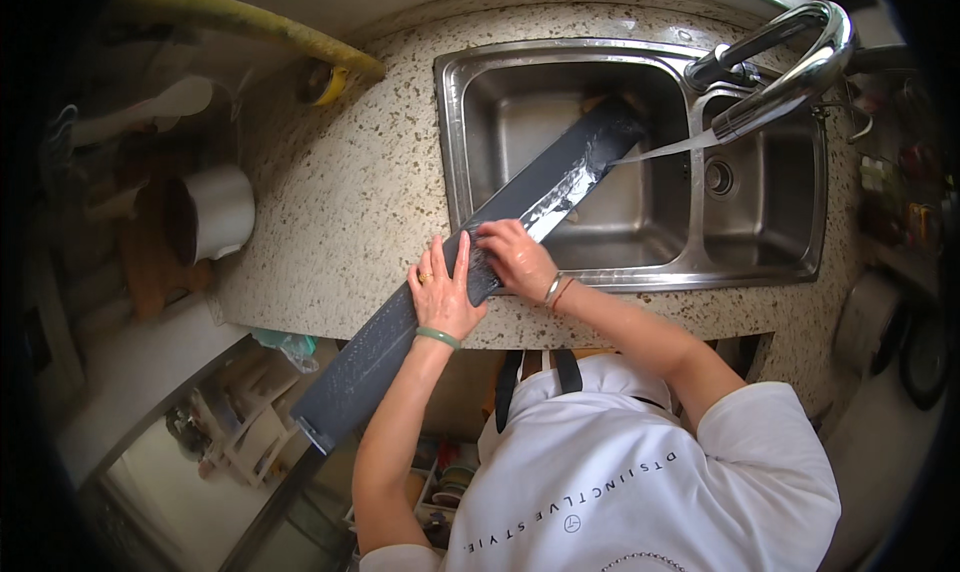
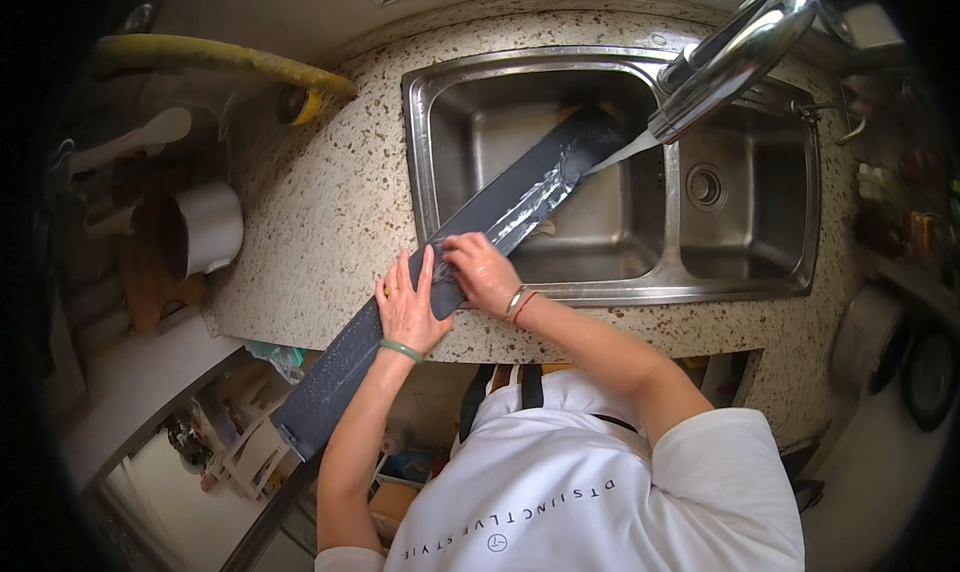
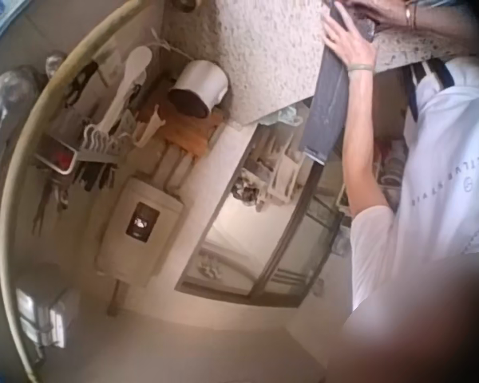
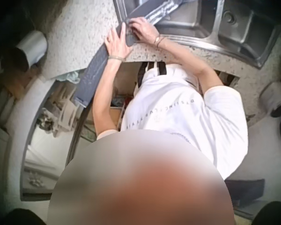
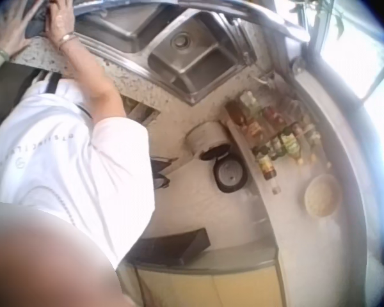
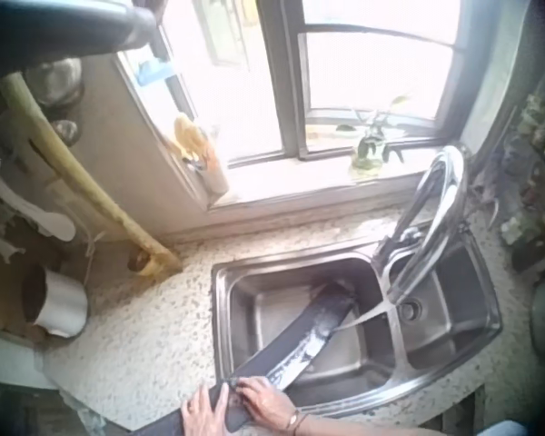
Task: The person scrubs a long, dark rectangular object with a steel wool pad over a kitchen sink. They repeatedly scrub the surface and rinse it under running water, flipping the object to clean both sides. The person continues scrubbing and rinsing the object until the end of the clip.
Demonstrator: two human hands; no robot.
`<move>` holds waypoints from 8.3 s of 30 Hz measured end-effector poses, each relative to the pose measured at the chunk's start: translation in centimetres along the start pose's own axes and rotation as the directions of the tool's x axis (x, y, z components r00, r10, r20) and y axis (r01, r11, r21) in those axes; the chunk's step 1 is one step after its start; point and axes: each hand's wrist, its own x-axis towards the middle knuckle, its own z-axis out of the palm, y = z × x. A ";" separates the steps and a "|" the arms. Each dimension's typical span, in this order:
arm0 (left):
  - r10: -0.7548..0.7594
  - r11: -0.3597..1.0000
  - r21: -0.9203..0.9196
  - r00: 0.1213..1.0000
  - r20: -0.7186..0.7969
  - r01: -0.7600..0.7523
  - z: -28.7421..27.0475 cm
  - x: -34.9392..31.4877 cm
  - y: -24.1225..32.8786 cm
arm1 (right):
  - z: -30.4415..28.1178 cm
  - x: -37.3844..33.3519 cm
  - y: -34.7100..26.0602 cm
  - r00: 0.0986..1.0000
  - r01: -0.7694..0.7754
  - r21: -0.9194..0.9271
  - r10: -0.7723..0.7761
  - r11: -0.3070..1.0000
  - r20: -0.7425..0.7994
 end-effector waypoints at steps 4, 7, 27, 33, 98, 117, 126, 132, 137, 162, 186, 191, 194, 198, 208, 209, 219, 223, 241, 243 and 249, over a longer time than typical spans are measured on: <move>-0.009 0.991 0.135 1.000 -0.001 0.009 -0.8 -0.2 0.2 | -4.3 -0.4 7.2 0.976 -0.126 -0.214 0.083 0.969 -0.203; 0.061 0.972 0.234 0.994 -0.094 -0.037 -1.8 -0.4 -0.1 | -7.0 -0.4 15.9 0.887 -0.366 -0.357 0.206 0.859 -0.413; -0.026 0.944 0.330 0.999 0.020 0.018 -5.1 -2.4 -2.2 | -8.4 -0.8 21.8 0.820 -0.558 -0.512 0.340 0.653 -0.460; 0.036 0.962 0.268 0.997 0.063 -0.052 -5.5 -1.3 -3.3 | -2.6 -0.3 12.0 0.858 -0.427 -0.151 0.347 0.892 -0.377; 0.867 -0.245 0.136 0.154 0.474 0.960 -9.6 4.5 -4.3 | -10.2 4.3 16.6 0.742 -0.425 -0.054 0.313 0.904 -0.593; 0.261 0.602 -0.601 0.583 0.770 0.525 -7.6 13.7 -0.3 | -6.8 2.4 0.7 0.942 -0.092 -0.026 0.078 0.995 -0.325; 0.094 0.891 -0.434 0.879 0.468 0.136 -2.4 15.1 -0.3 | -8.5 3.7 12.3 0.850 -0.260 -0.166 0.143 0.951 -0.507; 0.023 0.953 -0.291 0.939 0.344 0.084 -2.3 14.9 1.0 | -9.3 3.3 13.9 0.795 -0.300 -0.179 0.142 0.937 -0.590; 0.142 0.977 -0.172 0.985 0.099 -0.124 0.2 15.1 2.0 | -5.6 2.4 7.3 0.944 -0.157 -0.131 0.110 0.979 -0.310; 0.310 0.890 0.258 0.913 0.265 -0.377 1.5 14.1 11.8 | -10.1 0.9 21.0 0.714 -0.533 -0.191 0.317 0.824 -0.624; 0.187 0.979 0.056 0.972 0.140 -0.196 3.8 16.7 12.3 | -9.8 1.7 20.7 0.779 -0.494 -0.214 0.319 0.843 -0.540; 0.298 0.922 0.315 0.932 -0.208 -0.225 9.8 16.9 9.2 | -5.4 -0.7 9.2 0.874 -0.391 -0.115 0.330 0.913 -0.355; 0.161 0.983 0.061 0.976 0.150 -0.171 3.4 15.7 11.1 | -6.8 -0.2 12.6 0.896 -0.375 -0.294 0.263 0.879 -0.358; 0.087 0.977 0.170 0.971 0.223 -0.127 2.1 15.2 12.5 | -10.1 3.2 22.5 0.747 -0.579 -0.341 0.316 0.741 -0.585; 0.163 0.964 0.177 0.969 0.187 -0.197 3.8 17.9 13.1 | -5.6 -4.0 12.6 0.772 -0.567 -0.060 0.504 0.822 -0.388; 0.167 0.959 0.199 0.970 0.175 -0.201 4.7 18.0 13.0 | -5.1 -3.6 10.5 0.814 -0.534 -0.060 0.493 0.843 -0.307; 0.115 0.968 0.191 0.962 0.249 -0.165 1.3 13.9 11.7 | -11.6 1.5 24.0 0.710 -0.591 -0.250 0.348 0.767 -0.613; 0.156 0.975 0.126 0.968 0.198 -0.183 2.8 14.1 10.9 | -11.4 1.5 23.8 0.749 -0.556 -0.262 0.340 0.789 -0.568; 0.051 0.996 0.061 0.981 0.185 -0.063 -0.8 4.8 3.9 | -8.3 1.0 14.8 0.831 -0.420 -0.291 0.236 0.860 -0.504; -0.030 0.997 0.079 0.974 0.224 0.013 -1.4 3.2 3.8 | -6.8 0.8 12.1 0.870 -0.332 -0.274 0.181 0.903 -0.458; -0.029 0.966 0.255 0.971 0.237 -0.033 -0.4 0.5 2.8 | -0.5 -0.5 -1.8 0.995 -0.088 -0.166 0.080 0.982 -0.054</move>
